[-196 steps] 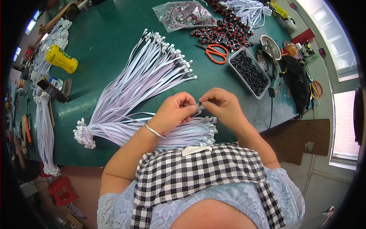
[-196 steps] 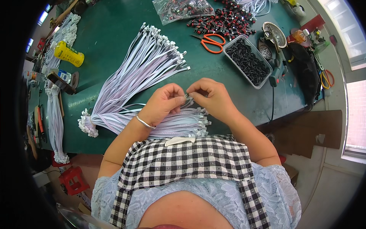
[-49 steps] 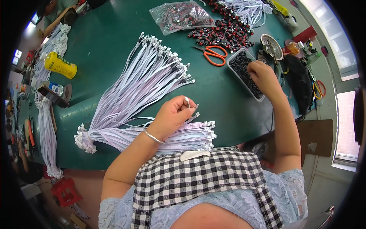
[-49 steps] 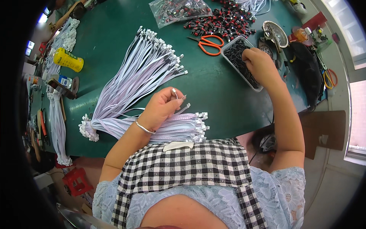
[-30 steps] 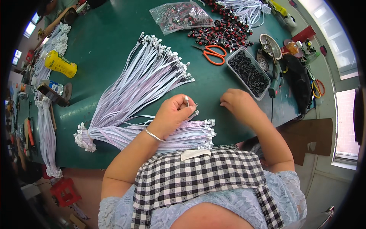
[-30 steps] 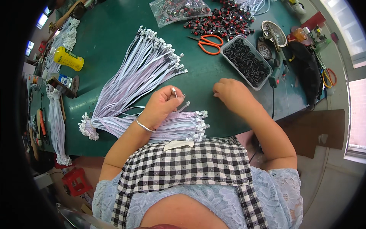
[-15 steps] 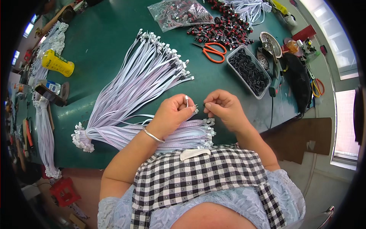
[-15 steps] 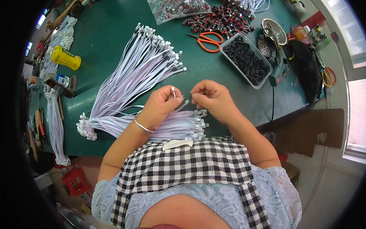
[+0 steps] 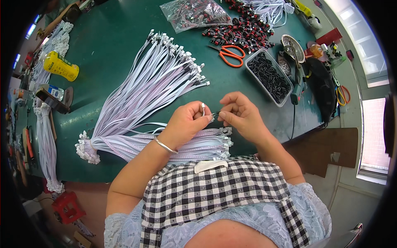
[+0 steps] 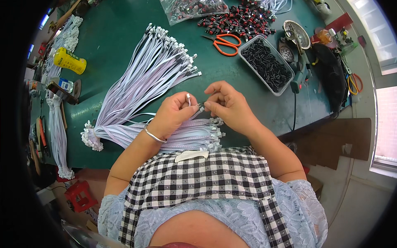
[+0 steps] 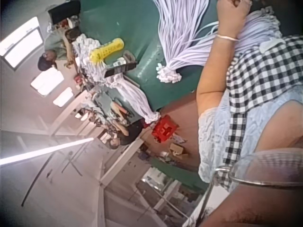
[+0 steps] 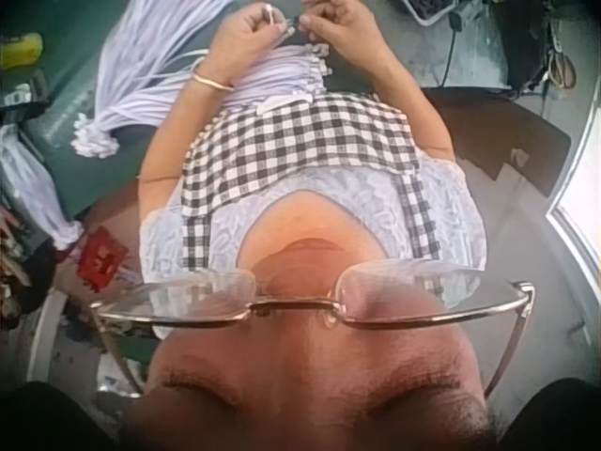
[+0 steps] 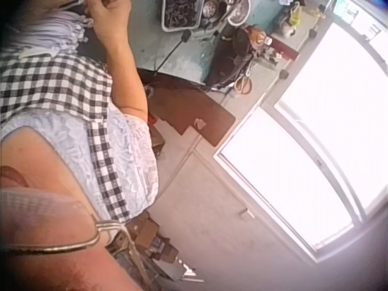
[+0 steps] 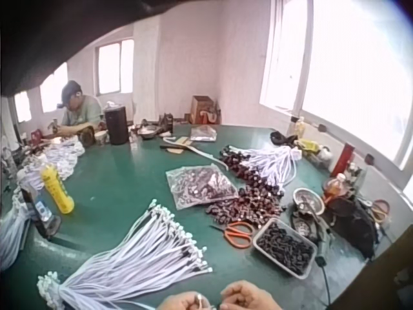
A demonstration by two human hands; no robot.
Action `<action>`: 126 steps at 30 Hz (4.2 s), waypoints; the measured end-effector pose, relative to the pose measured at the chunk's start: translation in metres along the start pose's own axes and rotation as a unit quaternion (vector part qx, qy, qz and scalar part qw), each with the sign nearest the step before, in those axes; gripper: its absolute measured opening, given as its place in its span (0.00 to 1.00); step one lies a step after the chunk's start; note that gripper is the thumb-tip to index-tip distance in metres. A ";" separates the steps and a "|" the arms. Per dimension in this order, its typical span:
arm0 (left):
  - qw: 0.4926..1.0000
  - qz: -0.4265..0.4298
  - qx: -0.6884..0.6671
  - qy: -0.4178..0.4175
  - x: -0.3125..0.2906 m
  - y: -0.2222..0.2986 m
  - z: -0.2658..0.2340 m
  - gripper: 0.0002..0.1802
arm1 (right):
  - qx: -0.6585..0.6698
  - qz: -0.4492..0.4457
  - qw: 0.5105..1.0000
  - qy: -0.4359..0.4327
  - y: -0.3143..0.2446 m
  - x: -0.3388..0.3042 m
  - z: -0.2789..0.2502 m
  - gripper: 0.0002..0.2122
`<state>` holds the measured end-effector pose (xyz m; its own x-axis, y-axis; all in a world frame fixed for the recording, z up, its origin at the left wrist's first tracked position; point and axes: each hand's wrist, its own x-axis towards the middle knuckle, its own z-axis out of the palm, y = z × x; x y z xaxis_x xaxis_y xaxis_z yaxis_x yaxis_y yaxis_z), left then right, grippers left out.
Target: The person repeatedly picks up white cables and small black plastic clips from a tray, attaches the clips to the cable ends, and places the finished units back on the table. The process is continuous and repetitive throughout the clip.
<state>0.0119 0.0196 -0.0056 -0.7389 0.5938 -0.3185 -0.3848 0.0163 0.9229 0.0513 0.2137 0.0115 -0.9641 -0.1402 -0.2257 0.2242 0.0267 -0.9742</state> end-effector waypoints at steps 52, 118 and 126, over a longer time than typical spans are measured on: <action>0.994 0.055 0.092 -0.019 -0.001 -0.001 -0.003 0.14 | -0.209 -0.069 0.974 -0.051 -0.004 0.006 -0.005 0.05; 0.695 0.399 0.571 0.178 0.060 0.000 -0.123 0.05 | -0.558 -0.215 0.801 -0.010 0.006 0.063 0.049 0.12; 0.661 0.390 0.616 0.177 0.062 -0.001 -0.116 0.04 | -0.661 -0.180 0.718 0.123 -0.011 0.077 -0.020 0.18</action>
<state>-0.0974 -0.0368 -0.0513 -0.6128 0.5870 0.5291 0.7718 0.5884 0.2412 -0.0280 0.2224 0.0043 -0.9581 -0.1993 0.2059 -0.2208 0.9714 -0.0870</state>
